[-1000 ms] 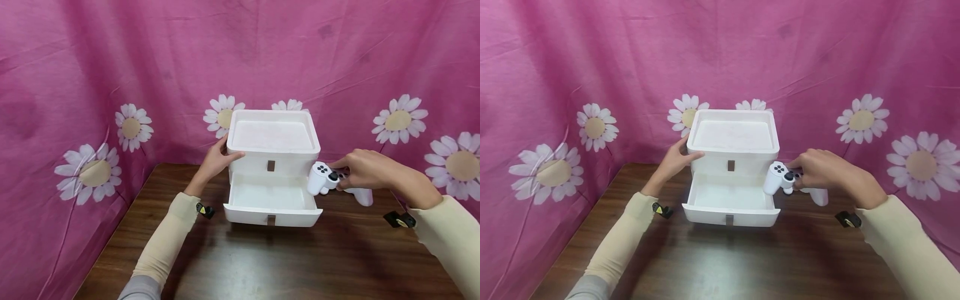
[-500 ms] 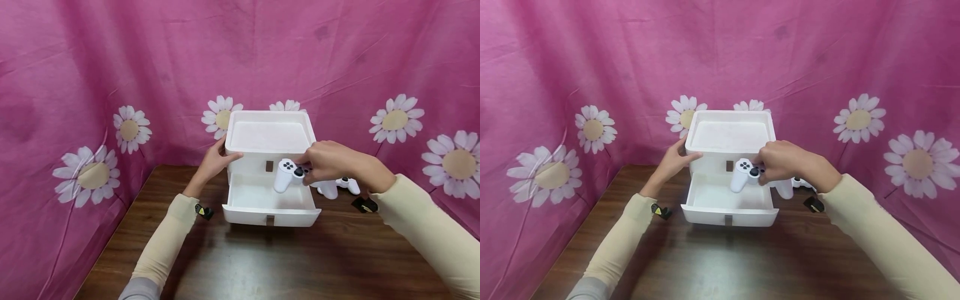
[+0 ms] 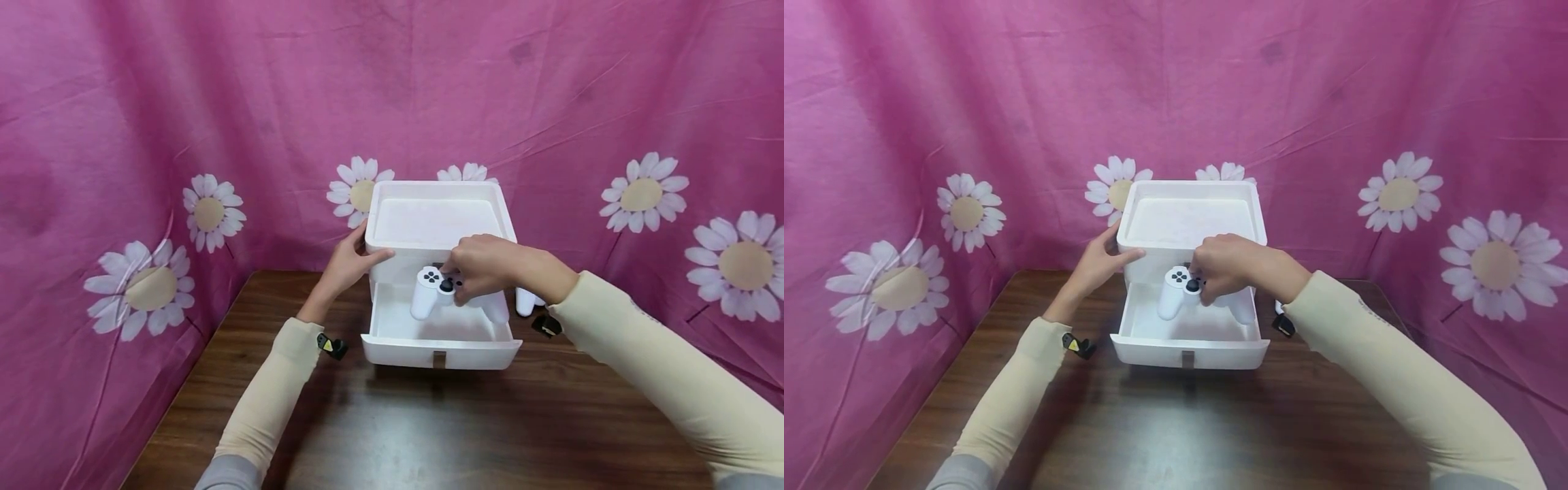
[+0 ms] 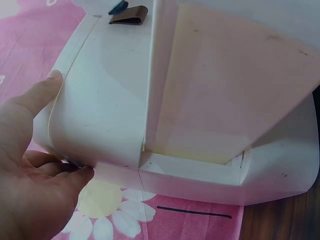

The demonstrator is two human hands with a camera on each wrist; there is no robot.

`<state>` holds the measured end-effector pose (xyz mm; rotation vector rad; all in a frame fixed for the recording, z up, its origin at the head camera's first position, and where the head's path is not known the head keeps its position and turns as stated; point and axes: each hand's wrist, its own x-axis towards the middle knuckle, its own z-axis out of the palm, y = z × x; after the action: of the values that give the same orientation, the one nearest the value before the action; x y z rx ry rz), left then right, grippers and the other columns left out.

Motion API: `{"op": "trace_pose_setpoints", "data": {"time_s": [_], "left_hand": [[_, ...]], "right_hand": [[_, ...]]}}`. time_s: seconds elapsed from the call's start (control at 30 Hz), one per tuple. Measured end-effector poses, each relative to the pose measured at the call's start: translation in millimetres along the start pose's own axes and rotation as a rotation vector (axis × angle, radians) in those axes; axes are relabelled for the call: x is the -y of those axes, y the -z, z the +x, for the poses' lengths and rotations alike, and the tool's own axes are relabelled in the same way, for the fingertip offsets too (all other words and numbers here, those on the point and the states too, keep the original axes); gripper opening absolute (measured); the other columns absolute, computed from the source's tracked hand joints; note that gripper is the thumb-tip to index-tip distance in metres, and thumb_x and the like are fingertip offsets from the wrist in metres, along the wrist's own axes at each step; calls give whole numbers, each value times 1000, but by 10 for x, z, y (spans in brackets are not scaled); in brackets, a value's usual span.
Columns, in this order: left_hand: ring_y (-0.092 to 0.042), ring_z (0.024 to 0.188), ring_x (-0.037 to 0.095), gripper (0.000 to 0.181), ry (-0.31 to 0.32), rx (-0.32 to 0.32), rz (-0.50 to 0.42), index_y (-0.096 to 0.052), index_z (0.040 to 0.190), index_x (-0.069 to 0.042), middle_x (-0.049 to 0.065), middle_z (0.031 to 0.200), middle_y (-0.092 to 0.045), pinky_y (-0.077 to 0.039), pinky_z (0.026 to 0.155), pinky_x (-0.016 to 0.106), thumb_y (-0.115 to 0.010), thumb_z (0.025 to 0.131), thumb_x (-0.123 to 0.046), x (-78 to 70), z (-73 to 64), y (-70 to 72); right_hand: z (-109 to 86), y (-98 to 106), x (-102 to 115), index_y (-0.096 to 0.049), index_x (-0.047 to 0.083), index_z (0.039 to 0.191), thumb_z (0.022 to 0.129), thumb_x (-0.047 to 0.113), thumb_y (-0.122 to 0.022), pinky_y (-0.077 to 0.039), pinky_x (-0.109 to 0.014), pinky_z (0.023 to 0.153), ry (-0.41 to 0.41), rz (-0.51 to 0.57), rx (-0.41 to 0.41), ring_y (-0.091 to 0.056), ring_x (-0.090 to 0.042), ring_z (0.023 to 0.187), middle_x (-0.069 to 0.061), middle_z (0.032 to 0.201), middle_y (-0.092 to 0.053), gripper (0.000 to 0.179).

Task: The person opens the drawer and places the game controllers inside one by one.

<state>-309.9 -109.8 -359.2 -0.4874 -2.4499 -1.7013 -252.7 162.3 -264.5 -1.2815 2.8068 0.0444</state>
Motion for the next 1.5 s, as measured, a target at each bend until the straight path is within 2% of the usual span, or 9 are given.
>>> {"op": "trace_pose_setpoints", "data": {"time_s": [0.1,0.2,0.37,0.57,0.8,1.0,1.2,1.37,1.5], "left_hand": [[-45,138,17,94,1,-3,-10,-29,155,-25,1,157,-37,-45,109,38,-81,79,-42,-1,-2,-5],[-47,135,15,97,-8,-13,-15,-31,154,-28,-1,155,-40,-46,107,36,-82,75,-49,52,20,-12],[-48,135,14,96,-12,-9,-23,-31,154,-30,-2,155,-40,-47,106,36,-82,75,-49,65,28,-8],[-47,135,15,93,15,1,-16,-30,154,-30,-2,155,-40,-46,107,38,-81,78,-44,39,33,8],[-42,140,21,92,32,11,1,-27,156,-22,4,158,-35,-43,110,40,-80,82,-35,7,40,18],[-45,136,16,93,33,1,-4,-29,155,-29,0,156,-39,-46,108,38,-81,79,-42,18,27,11],[-47,136,16,94,7,-11,-3,-31,153,-34,-2,155,-41,-47,106,38,-81,75,-51,53,8,-3],[-46,137,17,93,-8,-12,-12,-31,153,-34,-2,155,-40,-47,107,39,-81,76,-50,56,9,-10],[-44,138,16,93,4,-7,-14,-30,154,-33,-3,157,-37,-45,108,38,-81,78,-46,49,9,-10]], "right_hand": [[83,-54,12,-69,23,75,64,35,-85,-34,-28,51,0,-17,23,-44,-12,56,9,57,-51,23],[148,-99,9,-66,23,71,64,35,-84,-36,-28,51,13,-26,38,-45,-13,57,9,58,-50,23],[227,-171,36,-63,22,68,64,34,-83,-38,-28,53,19,-31,81,-46,-13,60,9,60,-52,23],[327,-323,79,-69,23,76,65,34,-81,-40,-29,58,3,-77,146,-49,-14,68,9,64,-56,20],[408,-480,103,-75,21,88,69,34,-82,-46,-29,63,-28,-69,208,-54,-14,69,9,72,-63,24],[443,-624,102,-75,20,97,72,35,-83,-49,-30,67,-89,-45,251,-57,-14,69,7,78,-67,30],[437,-741,78,-75,18,97,72,35,-84,-51,-30,67,-92,-37,247,-57,-13,69,6,81,-69,32],[424,-773,69,-75,17,103,73,35,-85,-54,-34,74,-80,-46,220,-58,-13,69,3,86,-72,36],[415,-780,69,-74,17,110,75,35,-84,-55,-36,78,-85,-47,216,-59,-13,71,0,92,-75,41]]}}
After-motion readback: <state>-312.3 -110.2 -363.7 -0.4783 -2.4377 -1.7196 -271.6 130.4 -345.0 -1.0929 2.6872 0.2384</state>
